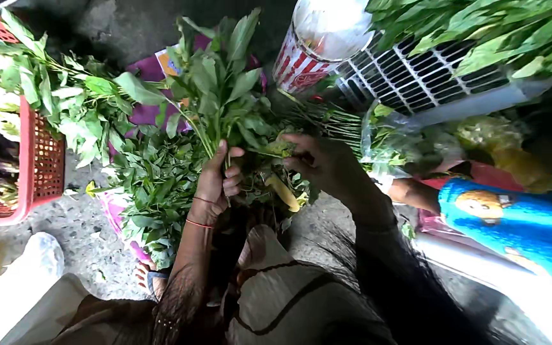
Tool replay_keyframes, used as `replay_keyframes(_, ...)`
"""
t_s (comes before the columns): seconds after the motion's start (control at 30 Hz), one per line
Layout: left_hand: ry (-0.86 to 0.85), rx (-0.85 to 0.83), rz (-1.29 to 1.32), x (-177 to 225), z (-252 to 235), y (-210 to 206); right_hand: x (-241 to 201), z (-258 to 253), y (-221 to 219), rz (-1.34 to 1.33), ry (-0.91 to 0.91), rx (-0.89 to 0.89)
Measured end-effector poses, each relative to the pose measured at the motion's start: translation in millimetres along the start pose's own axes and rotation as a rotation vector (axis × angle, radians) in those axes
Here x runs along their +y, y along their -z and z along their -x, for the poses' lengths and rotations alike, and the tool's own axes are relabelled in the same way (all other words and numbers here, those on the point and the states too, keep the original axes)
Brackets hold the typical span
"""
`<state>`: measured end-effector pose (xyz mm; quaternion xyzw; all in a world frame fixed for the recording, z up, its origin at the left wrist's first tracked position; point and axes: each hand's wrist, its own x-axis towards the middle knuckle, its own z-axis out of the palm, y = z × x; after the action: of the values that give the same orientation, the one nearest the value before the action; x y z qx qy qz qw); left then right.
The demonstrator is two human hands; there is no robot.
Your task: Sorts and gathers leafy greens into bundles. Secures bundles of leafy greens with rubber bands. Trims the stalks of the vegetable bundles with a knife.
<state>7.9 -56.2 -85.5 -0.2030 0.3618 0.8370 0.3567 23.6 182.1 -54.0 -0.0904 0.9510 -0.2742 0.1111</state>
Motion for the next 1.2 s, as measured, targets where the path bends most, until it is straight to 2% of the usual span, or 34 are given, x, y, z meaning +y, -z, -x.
replay_keyframes(0.13,-0.103,0.064,0.011,-1.6,-3.2,1.9,15.5,9.5,2.9,0.019,-0.089,-0.058)
replay_keyframes(0.2,-0.145,0.076,0.007,3.5,-1.3,4.7,21.2,14.8,0.1,0.030,-0.068,-0.015)
replay_keyframes(0.33,-0.141,0.189,-0.162,10.4,0.5,1.0,12.0,12.4,-7.8,0.091,0.176,0.266)
replay_keyframes(0.4,-0.094,0.151,-0.199,5.4,-0.9,-2.5,-3.2,2.7,-17.9,0.147,0.295,0.376)
replay_keyframes(0.47,-0.049,0.113,-0.214,-2.6,-3.4,-9.1,-16.0,-5.4,-29.2,0.200,0.391,0.394)
replay_keyframes(0.53,-0.007,0.103,-0.246,-6.6,-4.2,-14.0,-23.8,-10.6,-36.1,0.202,0.431,0.330)
replay_keyframes(0.6,0.005,0.080,-0.310,-5.3,-3.9,-12.4,-26.1,-13.2,-38.1,0.188,0.425,0.268)
replay_keyframes(0.73,-0.033,0.050,-0.342,-1.1,-4.2,-8.1,-22.5,-14.2,-39.7,0.084,0.356,0.294)
replay_keyframes(0.93,-0.086,-0.082,-0.286,-3.5,-4.8,-6.6,-18.7,-15.5,-45.8,-0.085,0.300,0.560)
replay_keyframes(1.03,-0.092,-0.118,-0.248,-9.8,-6.4,-9.4,-24.8,-18.0,-45.5,0.015,0.328,0.602)
replay_keyframes(1.2,-0.107,-0.037,-0.302,-4.2,-6.6,-19.4,-26.3,-16.3,-49.9,0.145,0.356,0.633)
